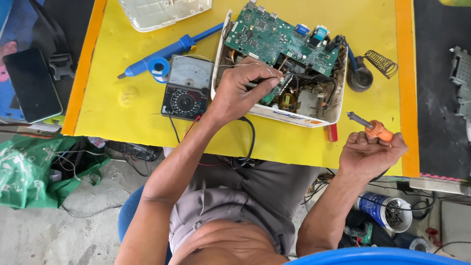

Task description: Repairing a circuit board by testing components with a multimeter and soldering connections.

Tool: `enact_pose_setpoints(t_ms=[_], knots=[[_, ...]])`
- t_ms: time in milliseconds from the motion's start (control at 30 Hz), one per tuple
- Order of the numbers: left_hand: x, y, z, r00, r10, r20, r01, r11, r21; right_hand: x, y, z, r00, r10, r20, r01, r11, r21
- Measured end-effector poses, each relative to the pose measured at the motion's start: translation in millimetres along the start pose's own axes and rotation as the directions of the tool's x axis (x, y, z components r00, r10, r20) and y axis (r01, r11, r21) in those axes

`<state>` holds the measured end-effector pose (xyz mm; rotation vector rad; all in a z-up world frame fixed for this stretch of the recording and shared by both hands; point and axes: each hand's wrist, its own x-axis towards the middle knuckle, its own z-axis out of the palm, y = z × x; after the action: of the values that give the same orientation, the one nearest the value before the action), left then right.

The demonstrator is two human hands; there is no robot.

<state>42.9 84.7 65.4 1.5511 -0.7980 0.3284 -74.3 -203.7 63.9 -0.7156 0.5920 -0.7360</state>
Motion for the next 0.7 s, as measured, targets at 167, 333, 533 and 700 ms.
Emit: enact_pose_setpoints(t_ms=[167, 333, 533, 700], knots=[[-12, 16, 0, 0.981, -0.110, -0.158, 0.081, 0.981, -0.179, -28, 12, 0, 0.962, -0.201, 0.185, 0.218, 0.973, -0.077], [-31, 13, 13, 0.914, -0.355, -0.198, 0.194, 0.807, -0.557, -31, 43, -21, 0.776, -0.170, 0.607, 0.317, 0.937, -0.144], [-38, 11, 16, 0.883, -0.412, -0.226, 0.172, 0.731, -0.661, -34, 64, -13, 0.877, -0.126, 0.463, 0.191, 0.977, -0.097], [-37, 9, 14, 0.887, -0.420, -0.192, 0.201, 0.726, -0.658, -29, 68, -12, 0.915, -0.047, 0.401, 0.106, 0.986, -0.128]])
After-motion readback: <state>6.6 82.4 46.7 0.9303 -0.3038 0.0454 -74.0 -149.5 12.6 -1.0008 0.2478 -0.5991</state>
